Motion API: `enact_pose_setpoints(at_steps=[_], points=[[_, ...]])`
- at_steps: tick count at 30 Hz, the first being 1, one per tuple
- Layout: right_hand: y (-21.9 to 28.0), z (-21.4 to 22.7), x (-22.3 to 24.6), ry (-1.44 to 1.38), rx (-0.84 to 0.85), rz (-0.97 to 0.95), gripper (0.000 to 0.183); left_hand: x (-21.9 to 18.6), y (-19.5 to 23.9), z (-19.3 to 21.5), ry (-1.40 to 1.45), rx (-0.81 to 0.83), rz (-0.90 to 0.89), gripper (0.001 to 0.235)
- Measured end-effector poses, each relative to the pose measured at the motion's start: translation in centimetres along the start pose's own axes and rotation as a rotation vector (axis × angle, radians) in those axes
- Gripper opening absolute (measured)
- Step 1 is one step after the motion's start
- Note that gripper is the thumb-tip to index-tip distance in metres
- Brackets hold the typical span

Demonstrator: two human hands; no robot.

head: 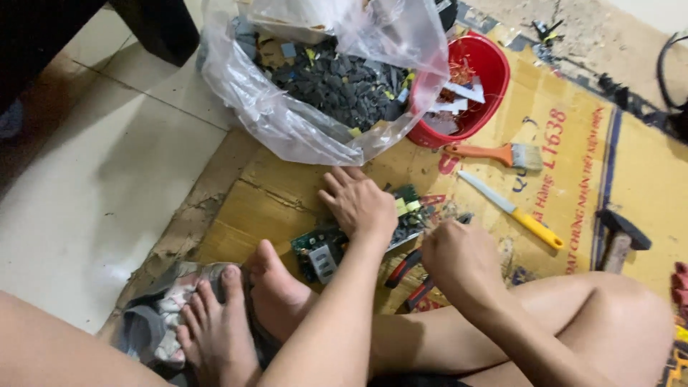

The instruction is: The person sits on the floor and uses a screwdriver and pliers to disassemble a small electronic device. They remove screws and components, placing them into a plastic bag and a red container.

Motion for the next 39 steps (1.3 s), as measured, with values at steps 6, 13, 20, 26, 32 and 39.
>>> enact_pose_setpoints(at_steps=[6, 13, 20, 26, 32, 39], points=[[-1.2, -1.1, -1.3, -0.079, -0.114, 0.024, 0.038, 0.3, -2.2, -3.7, -0.037, 0.034, -0.053, 0.045], [-0.9, -4.1, -3.2, -0.127, -0.250, 0.067, 0.036, 0.5, -2.4, -4.2, 0.002, -0.066, -0.082, 0.039], [1.2, -5.3, -3.4, -0.252, -0.490, 0.232, 0.014, 0.5, -2.5, -3.6, -0.107, -0.059, -0.063, 0.040], [0.4, -6.4, -4.3, -0.573, -0.462, 0.285, 0.026, 0.5, -2.7, -3.6, -0.099, -0.072, -0.050, 0.041], [-1.5, -9.0, -5.3, -0.848, -0.362, 0.120, 0.017, 0.7, -3.3, -5.0, 0.050, -0.158, -0.111, 0.047], [-1.4, -7.9, -4.9, -2.071, 0.319, -0.094, 0.029, 0.0, -1.9, -2.5, 0.012, -0.120, -0.068, 0.046]])
Point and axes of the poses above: each hand's wrist, its own y-axis away from the middle knuckle, its own z-axis out of the back of the hand, x = y × z, the point moved 4 cm from there along -y, towards the middle knuckle, and after that the axes turned 13 degrees about x, right-handed, at the moved point
